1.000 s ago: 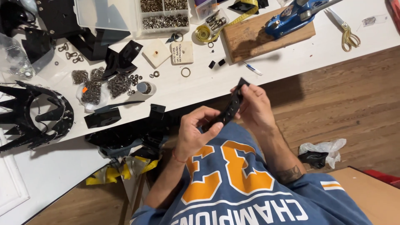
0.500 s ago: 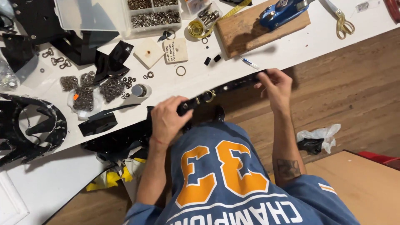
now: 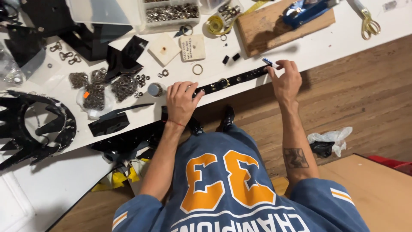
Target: The person attaches metal studs to a black leather strap, pressing each stud through a hole by hand and using a pen to mark positions on the strap. They handle the strap piece by piece at a cluttered work table, turning it over and aligning studs along its length.
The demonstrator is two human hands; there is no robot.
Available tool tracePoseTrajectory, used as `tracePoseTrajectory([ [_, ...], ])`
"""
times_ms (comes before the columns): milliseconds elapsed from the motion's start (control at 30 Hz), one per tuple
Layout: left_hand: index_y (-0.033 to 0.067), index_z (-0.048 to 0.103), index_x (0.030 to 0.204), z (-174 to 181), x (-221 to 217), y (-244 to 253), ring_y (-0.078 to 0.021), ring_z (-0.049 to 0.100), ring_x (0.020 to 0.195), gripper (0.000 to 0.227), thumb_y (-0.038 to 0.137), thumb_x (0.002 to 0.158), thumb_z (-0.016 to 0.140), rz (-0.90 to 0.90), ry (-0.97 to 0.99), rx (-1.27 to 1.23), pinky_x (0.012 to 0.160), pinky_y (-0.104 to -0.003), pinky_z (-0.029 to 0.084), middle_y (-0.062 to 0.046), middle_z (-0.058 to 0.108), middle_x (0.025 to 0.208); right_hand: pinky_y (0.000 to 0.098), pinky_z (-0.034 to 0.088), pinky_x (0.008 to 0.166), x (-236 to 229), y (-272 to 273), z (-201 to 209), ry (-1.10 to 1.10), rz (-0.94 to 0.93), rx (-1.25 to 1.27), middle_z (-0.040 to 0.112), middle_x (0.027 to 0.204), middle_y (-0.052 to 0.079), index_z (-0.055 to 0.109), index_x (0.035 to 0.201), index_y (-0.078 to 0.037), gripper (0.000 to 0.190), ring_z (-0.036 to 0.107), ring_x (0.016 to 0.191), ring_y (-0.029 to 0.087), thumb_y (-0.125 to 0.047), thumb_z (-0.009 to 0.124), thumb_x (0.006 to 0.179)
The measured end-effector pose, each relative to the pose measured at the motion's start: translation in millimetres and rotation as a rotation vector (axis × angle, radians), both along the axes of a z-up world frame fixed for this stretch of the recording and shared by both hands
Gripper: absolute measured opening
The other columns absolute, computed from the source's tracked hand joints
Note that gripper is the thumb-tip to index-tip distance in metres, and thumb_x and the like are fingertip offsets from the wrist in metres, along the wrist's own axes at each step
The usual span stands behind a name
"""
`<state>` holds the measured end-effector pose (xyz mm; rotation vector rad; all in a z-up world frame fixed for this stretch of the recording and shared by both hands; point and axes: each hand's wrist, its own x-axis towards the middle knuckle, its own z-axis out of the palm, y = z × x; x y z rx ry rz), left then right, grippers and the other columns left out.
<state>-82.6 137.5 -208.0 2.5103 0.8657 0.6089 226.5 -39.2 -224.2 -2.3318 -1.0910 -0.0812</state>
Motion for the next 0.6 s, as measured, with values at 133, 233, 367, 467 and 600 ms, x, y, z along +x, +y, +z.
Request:
tracePoseTrajectory([
  [133, 0.0093, 0.078, 0.109, -30.2, 21.2, 16.4, -0.0257, 0.060, 0.106, 0.030, 0.019, 0.080, 0.080, 0.014, -0.078, -0.016, 0.091, -0.043, 0.050, -0.003, 0.066, 0.110, 0.0391, 0.051, 0.065, -11.6, 26.6, 31.8, 0.188, 0.032, 0.020, 0.067, 0.094, 0.008, 0.072, 0.106, -0.007, 0.021, 0.062, 0.074, 0.025, -0.013, 0.086, 0.092],
  [233, 0.0077, 0.074, 0.093, -21.9, 31.5, 27.0, -0.0262, 0.060, 0.107, 0.012, 0.016, 0.086, 0.079, -0.025, -0.008, 0.036, 0.089, -0.043, 0.050, -0.004, 0.066, 0.112, 0.0351, 0.054, 0.068, -17.7, 58.8, 43.5, 0.331, 0.225, 0.051, 0.066, 0.097, 0.007, 0.072, 0.109, -0.008, 0.017, 0.065, 0.081, 0.022, -0.008, 0.081, 0.094],
  [367, 0.0073, 0.072, 0.092, -32.8, 26.3, 26.1, -0.0253, 0.061, 0.105, 0.008, 0.013, 0.088, 0.078, 0.031, 0.009, 0.082, 0.087, -0.042, 0.051, -0.003, 0.065, 0.109, 0.0356, 0.055, 0.068, -23.0, 130.0, 48.3, 0.212, 0.559, 0.023, 0.066, 0.098, 0.009, 0.075, 0.110, -0.008, 0.016, 0.067, 0.083, 0.022, -0.008, 0.080, 0.095],
  [467, 0.0071, 0.072, 0.096, -32.4, 18.7, 15.1, -0.0239, 0.062, 0.104, 0.009, 0.012, 0.089, 0.076, 0.076, 0.021, 0.010, 0.089, -0.041, 0.053, -0.002, 0.066, 0.109, 0.0358, 0.057, 0.066, -26.4, 188.3, 29.6, -0.004, 0.806, -0.035, 0.069, 0.104, 0.009, 0.076, 0.116, -0.010, 0.019, 0.069, 0.081, 0.022, -0.009, 0.076, 0.096],
  [600, 0.0067, 0.075, 0.111, -15.2, 33.6, 9.0, -0.0241, 0.061, 0.101, 0.021, 0.012, 0.091, 0.073, 0.179, 0.008, 0.046, 0.088, -0.040, 0.052, -0.003, 0.064, 0.106, 0.0334, 0.055, 0.052, -18.3, 251.3, -27.1, -0.271, 1.070, -0.161, 0.070, 0.109, 0.011, 0.076, 0.124, -0.013, 0.025, 0.066, 0.070, 0.020, -0.005, 0.066, 0.102],
])
